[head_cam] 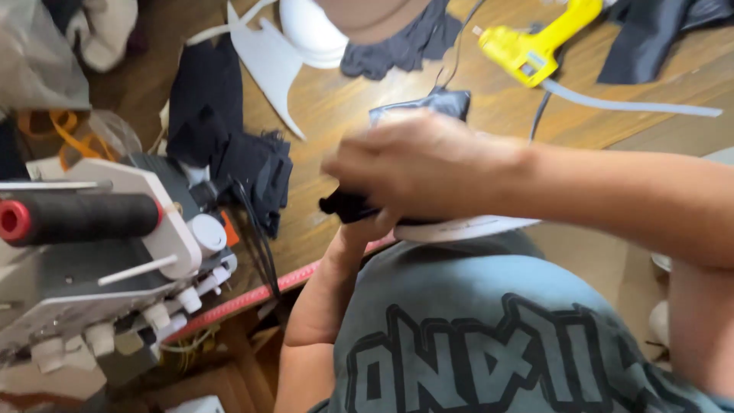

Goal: Customizing a sneaker by fitting and trimming black fabric around the heel area

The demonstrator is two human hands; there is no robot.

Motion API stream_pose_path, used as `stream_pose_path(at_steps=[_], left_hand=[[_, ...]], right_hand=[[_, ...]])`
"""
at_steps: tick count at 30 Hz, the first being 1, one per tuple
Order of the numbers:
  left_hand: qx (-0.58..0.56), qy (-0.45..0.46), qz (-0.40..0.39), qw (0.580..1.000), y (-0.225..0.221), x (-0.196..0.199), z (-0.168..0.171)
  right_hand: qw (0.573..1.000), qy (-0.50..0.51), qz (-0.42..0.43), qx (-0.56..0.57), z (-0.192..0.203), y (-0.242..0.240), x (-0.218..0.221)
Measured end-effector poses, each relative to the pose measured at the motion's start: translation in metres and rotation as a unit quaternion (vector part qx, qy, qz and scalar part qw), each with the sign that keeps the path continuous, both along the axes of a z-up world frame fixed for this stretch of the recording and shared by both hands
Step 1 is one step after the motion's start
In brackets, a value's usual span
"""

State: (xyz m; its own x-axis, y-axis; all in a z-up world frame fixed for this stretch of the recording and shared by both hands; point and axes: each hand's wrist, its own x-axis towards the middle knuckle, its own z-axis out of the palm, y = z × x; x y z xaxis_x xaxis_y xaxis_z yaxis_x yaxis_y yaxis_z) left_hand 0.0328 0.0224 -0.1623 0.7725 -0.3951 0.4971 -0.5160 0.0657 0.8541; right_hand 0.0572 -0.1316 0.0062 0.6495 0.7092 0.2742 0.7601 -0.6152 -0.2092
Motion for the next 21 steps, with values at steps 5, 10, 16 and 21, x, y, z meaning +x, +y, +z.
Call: stream_pose_path(at_steps=[5, 10, 16, 21], left_hand=[[0.005, 0.305, 0.181, 0.935, 0.018, -0.024, 0.017], [0.011, 0.303, 0.287, 0.909, 0.035, -0.031, 0.049], [0.191, -0.135, 0.261, 0.937, 0.051, -0.022, 0.094], [0.353, -0.329, -0.025, 0.875, 0.019, 0.001, 0.099]], right_hand=[[0.977, 0.072, -0.116, 0.166, -0.013, -0.086, -0.015], [0.973, 0.187, -0.087, 0.102, -0.049, -0.106, -0.056], [0.978, 0.176, -0.102, 0.049, -0.07, -0.095, -0.08], [0.956, 0.254, -0.136, 0.061, -0.111, -0.105, -0.051]])
